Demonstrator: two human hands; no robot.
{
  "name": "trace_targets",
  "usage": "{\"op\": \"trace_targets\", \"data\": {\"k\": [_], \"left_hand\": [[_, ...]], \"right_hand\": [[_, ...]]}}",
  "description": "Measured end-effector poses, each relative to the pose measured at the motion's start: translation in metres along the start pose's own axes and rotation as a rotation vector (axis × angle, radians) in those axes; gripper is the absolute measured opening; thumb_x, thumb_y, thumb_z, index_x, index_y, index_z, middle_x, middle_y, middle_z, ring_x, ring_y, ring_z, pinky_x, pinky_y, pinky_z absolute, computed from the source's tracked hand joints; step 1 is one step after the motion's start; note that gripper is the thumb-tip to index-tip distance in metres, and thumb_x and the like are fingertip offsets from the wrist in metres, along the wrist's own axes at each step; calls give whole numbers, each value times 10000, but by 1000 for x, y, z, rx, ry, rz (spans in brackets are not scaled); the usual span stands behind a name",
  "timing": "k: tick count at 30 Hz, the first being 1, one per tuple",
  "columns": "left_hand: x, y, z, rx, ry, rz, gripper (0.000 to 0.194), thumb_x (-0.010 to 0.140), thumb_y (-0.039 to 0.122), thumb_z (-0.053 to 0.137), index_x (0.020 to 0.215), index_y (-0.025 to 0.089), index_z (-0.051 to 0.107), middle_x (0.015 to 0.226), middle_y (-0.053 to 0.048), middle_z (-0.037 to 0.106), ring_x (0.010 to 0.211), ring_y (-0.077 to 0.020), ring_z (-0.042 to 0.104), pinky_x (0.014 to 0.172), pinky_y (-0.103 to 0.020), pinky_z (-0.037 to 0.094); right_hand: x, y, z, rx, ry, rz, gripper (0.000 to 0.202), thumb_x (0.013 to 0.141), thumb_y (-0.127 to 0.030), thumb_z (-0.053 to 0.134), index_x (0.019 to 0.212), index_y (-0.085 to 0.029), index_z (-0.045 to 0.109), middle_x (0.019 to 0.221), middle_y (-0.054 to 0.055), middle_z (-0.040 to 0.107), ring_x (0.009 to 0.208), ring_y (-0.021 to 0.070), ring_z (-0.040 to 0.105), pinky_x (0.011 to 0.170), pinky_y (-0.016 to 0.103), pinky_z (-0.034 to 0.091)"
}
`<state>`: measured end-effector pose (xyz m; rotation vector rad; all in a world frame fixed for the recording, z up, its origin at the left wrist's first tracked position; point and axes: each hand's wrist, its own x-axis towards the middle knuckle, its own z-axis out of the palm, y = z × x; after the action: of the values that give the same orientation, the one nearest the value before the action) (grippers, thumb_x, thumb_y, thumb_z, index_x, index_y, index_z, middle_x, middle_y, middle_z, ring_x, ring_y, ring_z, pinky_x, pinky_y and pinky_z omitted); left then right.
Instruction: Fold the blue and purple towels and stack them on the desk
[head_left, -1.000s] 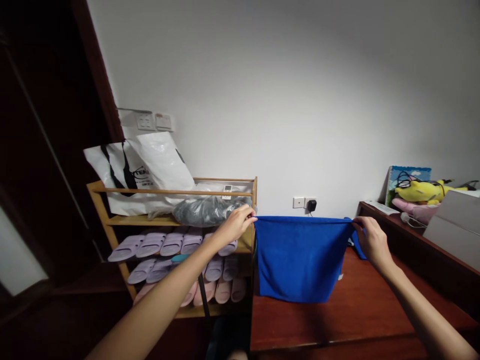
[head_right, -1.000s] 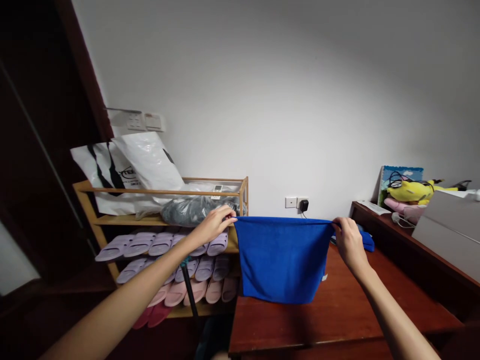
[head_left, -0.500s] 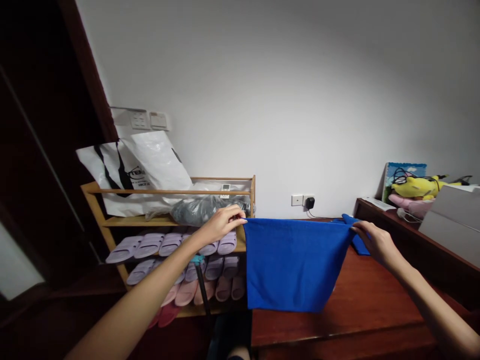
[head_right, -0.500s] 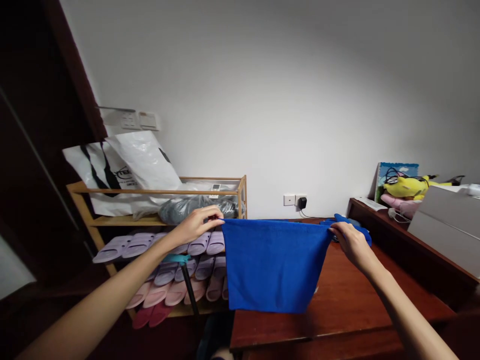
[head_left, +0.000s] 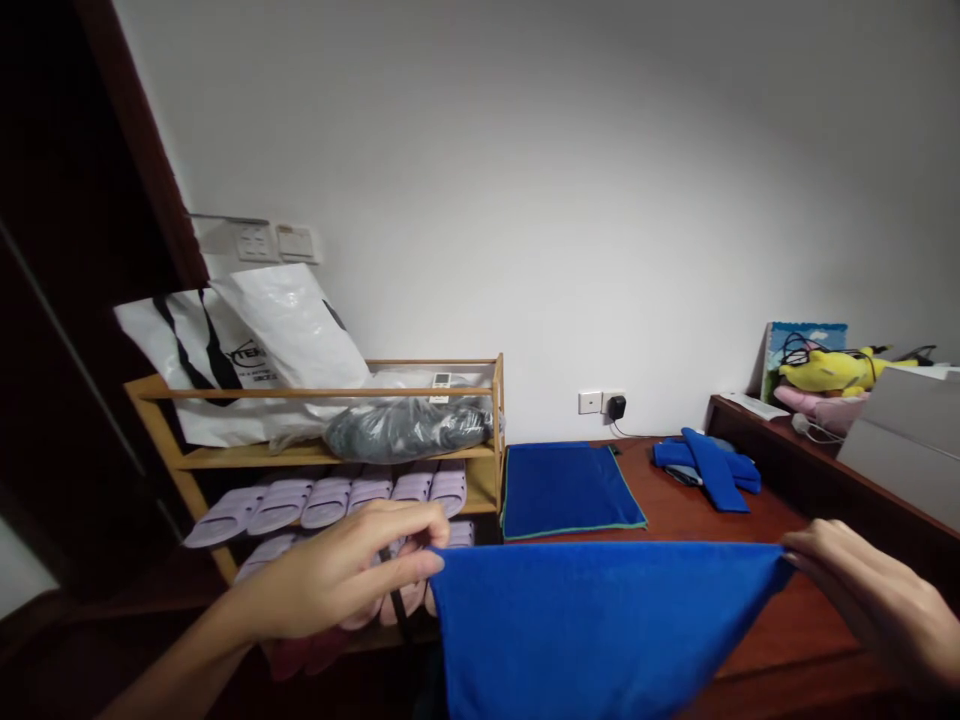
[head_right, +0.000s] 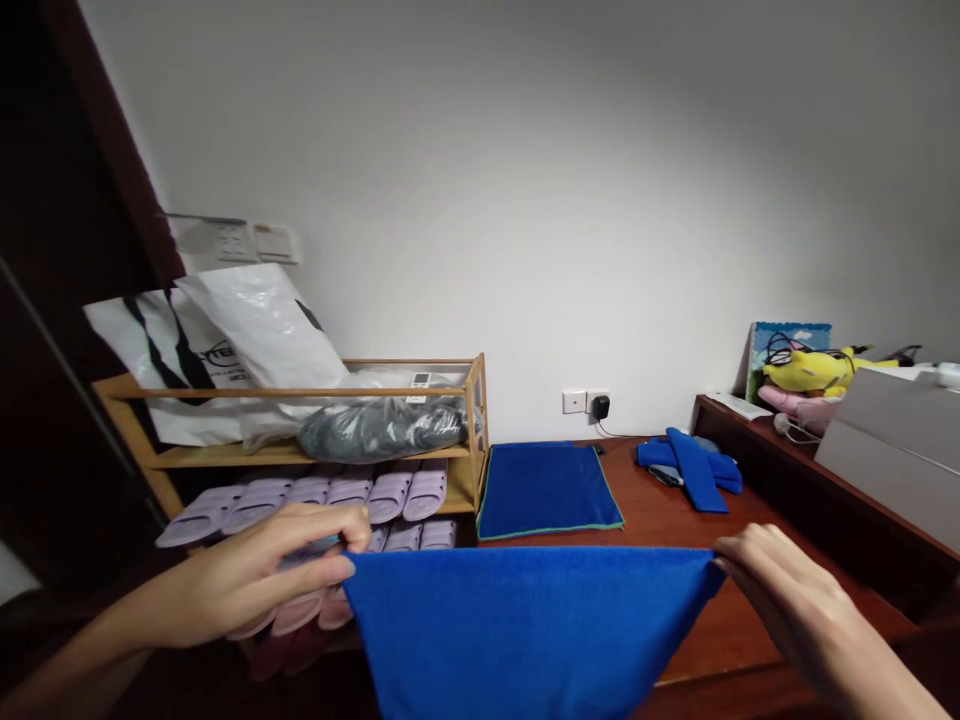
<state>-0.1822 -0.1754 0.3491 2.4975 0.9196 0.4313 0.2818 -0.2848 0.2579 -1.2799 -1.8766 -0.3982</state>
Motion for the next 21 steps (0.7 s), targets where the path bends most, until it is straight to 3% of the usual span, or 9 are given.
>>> {"op": "trace_targets", "data": {"k": [3, 8, 11, 14, 18, 21], "left_hand": [[1, -4, 8, -53, -45, -21, 155, 841, 370, 504, 775, 263, 595, 710, 15, 633, 651, -168, 548, 642, -233, 389], [22, -37, 33, -247, -37, -61, 211, 834, 416, 522, 751, 231, 580, 639, 31, 576, 588, -136, 508, 560, -219, 369], [48, -70, 61, -474, 33, -126, 250, 786, 459, 586, 775, 210, 580, 540, 62, 495, 487, -103, 443, 482, -210, 334], [84, -105, 98, -706, 304, -205, 363, 621, 510, 723, 691, 179, 591, 492, 72, 460, 440, -78, 398, 445, -204, 300], [131, -145, 144, -762, 478, -294, 441, 599, 587, 700, 691, 173, 577, 434, 91, 411, 385, -65, 349, 392, -196, 236], [156, -168, 167, -780, 536, -376, 422, 623, 564, 709, 653, 173, 552, 407, 94, 411, 344, -61, 347, 367, -199, 230]], "right_hand": [[3, 2, -3, -2, -41, -44, 201, 781, -329, 579, 978, -336, 618, 722, 27, 637, 643, 201, 580, 577, 311, 457], [9, 18, 27, 62, -135, 216, 186, 803, -439, 544, 824, -291, 656, 694, 22, 664, 593, 181, 577, 570, 302, 452], [11, 32, 68, 236, -190, 498, 297, 785, -525, 543, 777, -251, 656, 533, 0, 619, 435, 146, 530, 471, 277, 426], [16, 49, 117, 548, -91, 774, 388, 698, -594, 612, 744, -211, 644, 506, 5, 630, 385, 148, 546, 423, 266, 428], [21, 75, 180, 695, 34, 913, 485, 604, -640, 659, 716, -170, 620, 581, 67, 682, 466, 195, 627, 426, 277, 465], [22, 94, 214, 748, 94, 980, 488, 556, -619, 701, 705, -162, 612, 597, 86, 689, 525, 220, 658, 489, 307, 520]]}}
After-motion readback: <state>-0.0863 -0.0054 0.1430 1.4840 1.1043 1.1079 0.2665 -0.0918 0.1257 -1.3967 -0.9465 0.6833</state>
